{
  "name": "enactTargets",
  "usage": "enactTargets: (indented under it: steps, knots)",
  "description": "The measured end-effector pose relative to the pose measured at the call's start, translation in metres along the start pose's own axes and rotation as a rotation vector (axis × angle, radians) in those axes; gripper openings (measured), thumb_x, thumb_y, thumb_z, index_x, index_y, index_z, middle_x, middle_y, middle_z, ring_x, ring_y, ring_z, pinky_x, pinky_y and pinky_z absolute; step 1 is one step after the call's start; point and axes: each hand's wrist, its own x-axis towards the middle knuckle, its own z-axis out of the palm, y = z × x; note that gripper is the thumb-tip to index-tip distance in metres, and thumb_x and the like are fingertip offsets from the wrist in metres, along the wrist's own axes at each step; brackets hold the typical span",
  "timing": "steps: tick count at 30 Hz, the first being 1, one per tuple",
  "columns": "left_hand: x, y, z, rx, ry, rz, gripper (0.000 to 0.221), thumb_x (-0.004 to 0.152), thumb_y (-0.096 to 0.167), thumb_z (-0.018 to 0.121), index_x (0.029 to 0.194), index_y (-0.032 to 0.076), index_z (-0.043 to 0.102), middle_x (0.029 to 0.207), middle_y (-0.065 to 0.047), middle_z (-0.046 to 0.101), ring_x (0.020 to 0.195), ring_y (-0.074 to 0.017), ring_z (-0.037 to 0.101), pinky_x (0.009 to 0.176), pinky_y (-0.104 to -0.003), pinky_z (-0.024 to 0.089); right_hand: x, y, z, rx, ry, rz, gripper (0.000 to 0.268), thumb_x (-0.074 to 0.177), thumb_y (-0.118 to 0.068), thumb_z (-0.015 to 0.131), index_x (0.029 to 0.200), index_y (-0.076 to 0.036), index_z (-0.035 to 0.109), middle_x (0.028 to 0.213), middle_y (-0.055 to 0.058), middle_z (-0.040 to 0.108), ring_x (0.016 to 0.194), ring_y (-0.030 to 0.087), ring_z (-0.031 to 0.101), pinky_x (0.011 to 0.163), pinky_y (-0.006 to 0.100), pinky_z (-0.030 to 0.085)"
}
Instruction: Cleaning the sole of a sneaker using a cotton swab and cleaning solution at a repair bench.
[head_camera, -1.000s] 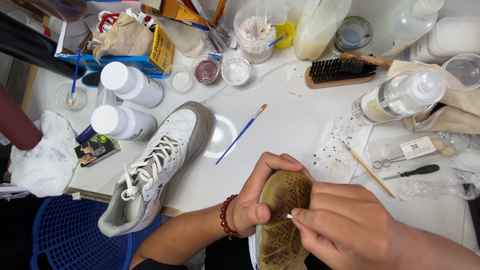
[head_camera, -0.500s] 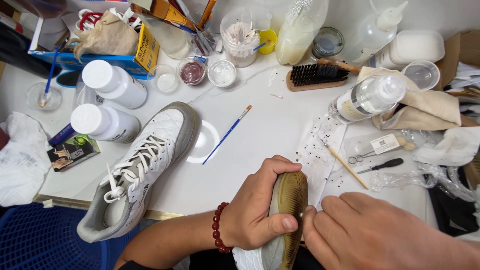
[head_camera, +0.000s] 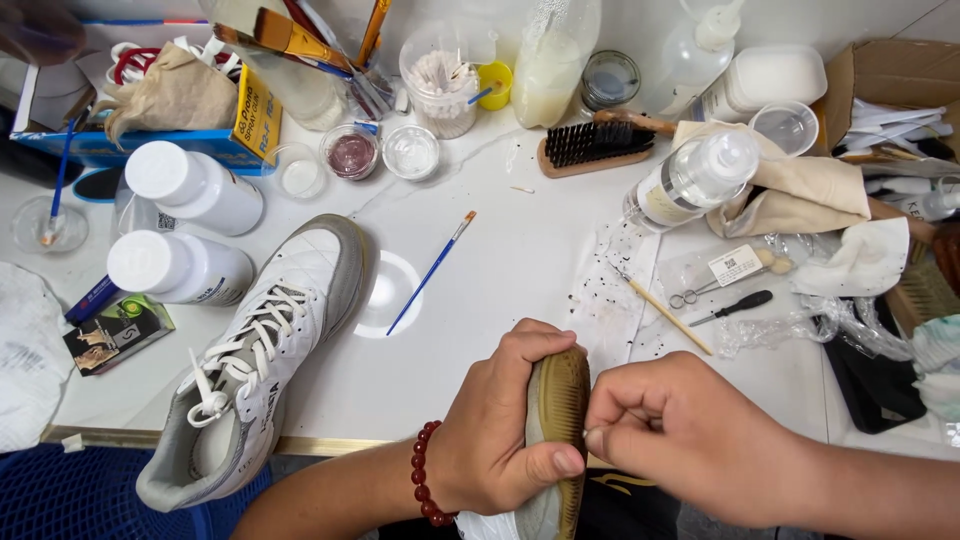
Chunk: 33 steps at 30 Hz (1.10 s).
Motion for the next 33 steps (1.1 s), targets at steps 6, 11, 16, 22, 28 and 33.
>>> enactTargets:
  steps: [6, 11, 16, 22, 28, 33]
  knots:
    - [0.014, 0.018, -0.003, -0.120, 0.042, -0.063, 0.084, 0.101, 0.069, 0.052, 0.138, -0.005, 0.034, 0.116, -0.019, 0.064, 0.109, -0.0261, 0.065, 0.100, -0.039, 0.054, -0.011, -0.018, 0.008, -0.761, 0.214, -0.802, 0.023, 0.073, -0.012, 0.077, 0.088, -0.005, 0.061, 0.068, 0.001, 0.057, 0.056, 0.021, 0.059, 0.051, 0.033, 0.046]
    - [-0.005, 0.000, 0.001, -0.086, 0.052, -0.021, 0.082, 0.109, 0.066, 0.052, 0.149, -0.003, 0.034, 0.126, -0.020, 0.063, 0.107, -0.0214, 0.066, 0.099, -0.033, 0.058, -0.014, -0.038, -0.002, -1.085, 0.164, -1.018, 0.019, 0.077, -0.010, 0.076, 0.082, -0.005, 0.057, 0.068, 0.003, 0.051, 0.058, 0.022, 0.057, 0.053, 0.036, 0.045]
    - [-0.006, 0.001, 0.001, -0.072, 0.062, -0.024, 0.082, 0.109, 0.066, 0.052, 0.148, -0.004, 0.034, 0.124, -0.020, 0.063, 0.109, -0.0219, 0.069, 0.098, -0.033, 0.058, -0.016, -0.044, -0.007, -1.506, 0.158, -1.281, 0.010, 0.087, -0.003, 0.070, 0.087, 0.004, 0.063, 0.069, 0.004, 0.051, 0.060, 0.018, 0.056, 0.052, 0.032, 0.045]
    - [0.000, 0.007, 0.002, -0.014, 0.060, -0.041, 0.079, 0.108, 0.064, 0.054, 0.145, -0.003, 0.034, 0.116, -0.017, 0.064, 0.098, -0.0195, 0.066, 0.086, -0.030, 0.056, -0.014, -0.043, -0.006, -1.669, 0.061, -1.322, 0.014, 0.085, -0.007, 0.065, 0.087, 0.006, 0.065, 0.067, 0.004, 0.052, 0.059, 0.018, 0.055, 0.048, 0.031, 0.042]
    - [-0.004, 0.011, -0.001, -0.021, 0.012, 0.010, 0.084, 0.105, 0.064, 0.058, 0.149, -0.002, 0.032, 0.123, -0.021, 0.059, 0.109, -0.0270, 0.067, 0.091, -0.033, 0.058, -0.007, -0.029, -0.003, -0.720, -0.018, -0.801, 0.011, 0.085, -0.015, 0.070, 0.081, -0.006, 0.066, 0.066, 0.002, 0.060, 0.059, 0.016, 0.063, 0.051, 0.030, 0.047]
    - [-0.001, 0.016, -0.008, -0.035, -0.045, -0.005, 0.089, 0.098, 0.068, 0.063, 0.143, -0.004, 0.034, 0.130, -0.024, 0.060, 0.111, -0.0256, 0.069, 0.093, -0.035, 0.060, -0.004, 0.015, 0.002, 0.252, -0.151, 0.049, 0.013, 0.089, -0.002, 0.073, 0.078, 0.004, 0.070, 0.060, 0.011, 0.053, 0.052, 0.016, 0.045, 0.047, 0.033, 0.036]
